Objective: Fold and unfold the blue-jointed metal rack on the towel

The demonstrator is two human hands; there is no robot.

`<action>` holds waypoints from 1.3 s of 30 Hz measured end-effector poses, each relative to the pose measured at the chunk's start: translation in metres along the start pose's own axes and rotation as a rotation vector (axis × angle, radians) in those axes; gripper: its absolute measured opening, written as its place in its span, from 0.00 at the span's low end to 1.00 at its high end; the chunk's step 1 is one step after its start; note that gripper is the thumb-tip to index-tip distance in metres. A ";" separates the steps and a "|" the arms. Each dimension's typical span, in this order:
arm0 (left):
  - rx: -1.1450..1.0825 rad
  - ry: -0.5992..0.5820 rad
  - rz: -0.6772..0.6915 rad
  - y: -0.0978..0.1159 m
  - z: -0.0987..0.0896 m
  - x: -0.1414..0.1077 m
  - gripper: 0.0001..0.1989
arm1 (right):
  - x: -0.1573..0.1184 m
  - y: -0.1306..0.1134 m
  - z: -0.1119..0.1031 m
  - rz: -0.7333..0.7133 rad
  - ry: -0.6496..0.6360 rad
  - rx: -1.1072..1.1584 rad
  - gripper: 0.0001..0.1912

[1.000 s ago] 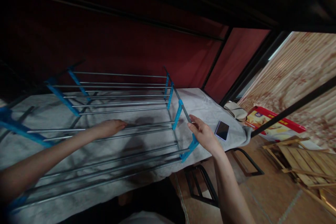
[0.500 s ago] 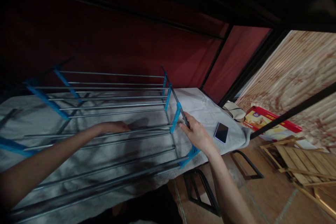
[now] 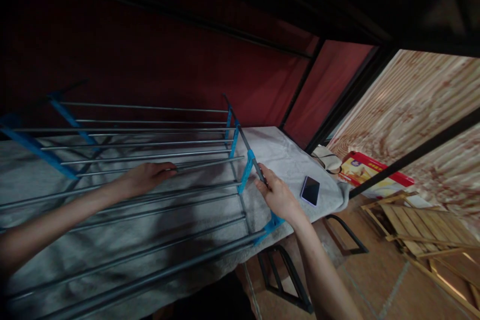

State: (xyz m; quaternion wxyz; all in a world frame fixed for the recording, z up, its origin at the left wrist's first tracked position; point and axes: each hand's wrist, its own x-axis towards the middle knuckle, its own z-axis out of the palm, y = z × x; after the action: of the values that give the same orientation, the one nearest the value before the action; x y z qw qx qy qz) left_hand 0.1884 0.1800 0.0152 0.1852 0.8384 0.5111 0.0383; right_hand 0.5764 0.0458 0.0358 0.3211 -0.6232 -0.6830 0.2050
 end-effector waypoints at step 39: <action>0.042 0.122 -0.084 0.027 0.006 -0.055 0.33 | 0.059 0.003 0.022 -0.018 -0.044 0.378 0.27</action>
State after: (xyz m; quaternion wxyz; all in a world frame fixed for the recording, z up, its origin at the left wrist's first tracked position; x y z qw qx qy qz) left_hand 0.1863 0.1194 0.0256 0.1376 0.8161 0.5567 0.0710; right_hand 0.5620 0.1066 0.0292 0.4190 -0.5410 -0.6450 0.3403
